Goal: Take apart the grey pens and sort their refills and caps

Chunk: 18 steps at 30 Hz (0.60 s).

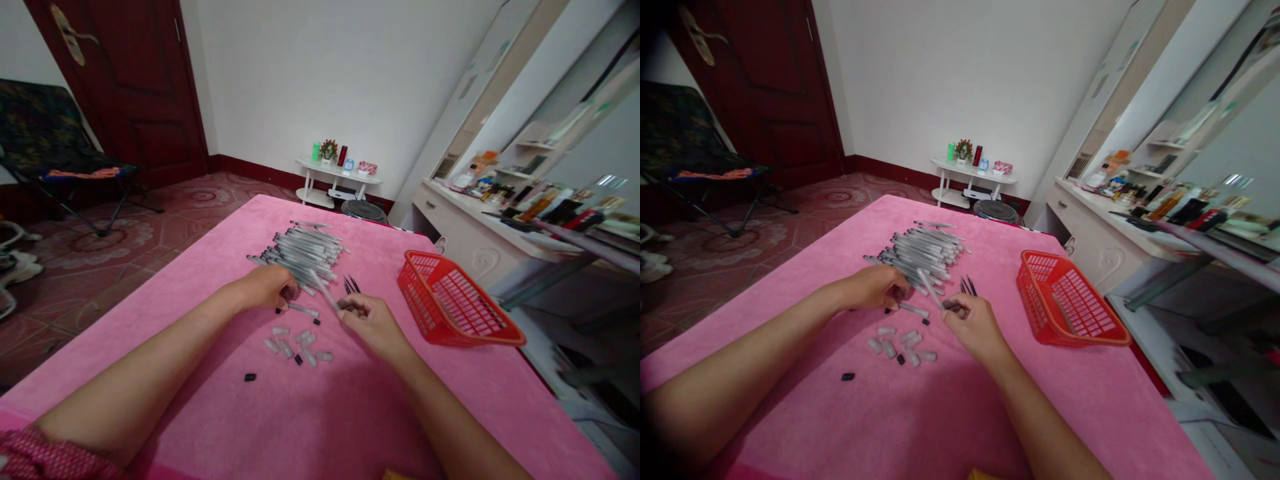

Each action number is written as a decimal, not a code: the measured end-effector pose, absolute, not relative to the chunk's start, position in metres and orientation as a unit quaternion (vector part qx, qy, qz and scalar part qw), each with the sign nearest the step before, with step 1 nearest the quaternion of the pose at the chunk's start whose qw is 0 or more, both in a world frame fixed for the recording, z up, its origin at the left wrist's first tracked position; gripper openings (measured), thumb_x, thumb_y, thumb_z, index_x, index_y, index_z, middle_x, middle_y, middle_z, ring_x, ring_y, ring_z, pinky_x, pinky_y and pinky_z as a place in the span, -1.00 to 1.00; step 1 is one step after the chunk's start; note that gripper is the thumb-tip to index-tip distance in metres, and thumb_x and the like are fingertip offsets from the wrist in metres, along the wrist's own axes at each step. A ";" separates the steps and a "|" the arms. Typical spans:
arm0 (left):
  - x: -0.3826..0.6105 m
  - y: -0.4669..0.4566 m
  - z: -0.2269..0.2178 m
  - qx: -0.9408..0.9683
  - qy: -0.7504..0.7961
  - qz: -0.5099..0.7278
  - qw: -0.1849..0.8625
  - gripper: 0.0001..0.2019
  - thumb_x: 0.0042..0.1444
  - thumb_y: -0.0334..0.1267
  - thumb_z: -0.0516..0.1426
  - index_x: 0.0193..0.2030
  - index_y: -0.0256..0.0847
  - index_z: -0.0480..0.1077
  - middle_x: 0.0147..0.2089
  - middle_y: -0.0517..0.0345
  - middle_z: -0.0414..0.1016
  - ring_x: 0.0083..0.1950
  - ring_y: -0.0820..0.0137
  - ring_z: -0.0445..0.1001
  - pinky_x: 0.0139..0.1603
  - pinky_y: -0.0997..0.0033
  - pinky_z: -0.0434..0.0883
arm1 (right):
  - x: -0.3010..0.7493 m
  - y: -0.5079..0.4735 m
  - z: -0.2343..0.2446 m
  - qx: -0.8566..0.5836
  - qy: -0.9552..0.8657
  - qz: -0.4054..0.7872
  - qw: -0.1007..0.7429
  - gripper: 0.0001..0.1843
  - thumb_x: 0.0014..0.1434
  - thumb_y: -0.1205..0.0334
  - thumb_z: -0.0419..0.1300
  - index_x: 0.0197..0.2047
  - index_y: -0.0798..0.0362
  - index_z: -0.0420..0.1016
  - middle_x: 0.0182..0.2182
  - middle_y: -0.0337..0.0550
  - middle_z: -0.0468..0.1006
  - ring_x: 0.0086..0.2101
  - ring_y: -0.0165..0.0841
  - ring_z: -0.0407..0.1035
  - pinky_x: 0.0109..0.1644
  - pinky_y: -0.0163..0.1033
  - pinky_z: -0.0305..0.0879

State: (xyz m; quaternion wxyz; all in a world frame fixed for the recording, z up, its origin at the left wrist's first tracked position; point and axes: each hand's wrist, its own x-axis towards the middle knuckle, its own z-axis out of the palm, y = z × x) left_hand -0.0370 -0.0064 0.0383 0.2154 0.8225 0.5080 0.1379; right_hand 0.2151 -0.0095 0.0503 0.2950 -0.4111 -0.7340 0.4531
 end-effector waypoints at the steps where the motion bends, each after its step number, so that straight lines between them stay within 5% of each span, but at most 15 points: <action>1: -0.037 -0.007 0.038 0.823 0.510 0.135 0.208 -0.86 -0.24 -0.45 0.18 -0.50 -0.14 0.48 -0.51 0.21 0.49 -0.45 0.40 0.39 -0.45 0.50 0.14 | 0.216 -0.009 0.051 -0.404 -0.743 0.453 0.282 -0.84 -0.07 0.28 0.15 -0.40 0.18 0.49 -0.50 -0.20 0.46 -0.47 -0.43 0.30 -0.37 -0.34 0.18; 8: -0.044 0.000 0.038 0.767 0.588 0.223 0.129 -0.85 -0.15 -0.42 0.13 -0.42 -0.14 0.47 -0.44 0.15 0.50 -0.42 0.36 0.38 -0.43 0.48 0.14 | 0.218 -0.011 0.042 -0.358 -0.820 0.410 0.175 -0.81 -0.04 0.37 0.12 -0.38 0.14 0.55 -0.50 -0.21 0.50 -0.49 -0.44 0.31 -0.43 -0.38 0.17; 14: -0.028 -0.003 0.046 0.775 0.509 0.351 0.134 -0.82 -0.07 -0.46 0.08 -0.36 -0.16 0.46 -0.36 0.11 0.50 -0.32 0.33 0.41 -0.29 0.44 0.24 | 0.211 -0.016 0.037 -0.334 -0.795 0.424 0.279 -0.68 -0.01 0.34 0.17 -0.13 0.06 0.49 -0.21 -0.11 0.50 -0.29 -0.40 0.40 -0.23 -0.31 0.32; 18: -0.008 -0.011 0.051 0.785 0.444 0.405 0.151 -0.77 -0.07 -0.50 0.09 -0.33 -0.17 0.50 -0.35 0.06 0.50 -0.29 0.31 0.41 -0.23 0.40 0.25 | 0.212 -0.010 0.039 -0.403 -0.712 0.460 0.346 -0.75 0.01 0.17 0.20 -0.24 0.11 0.42 -0.33 -0.13 0.50 -0.40 -0.40 0.39 -0.37 -0.31 0.35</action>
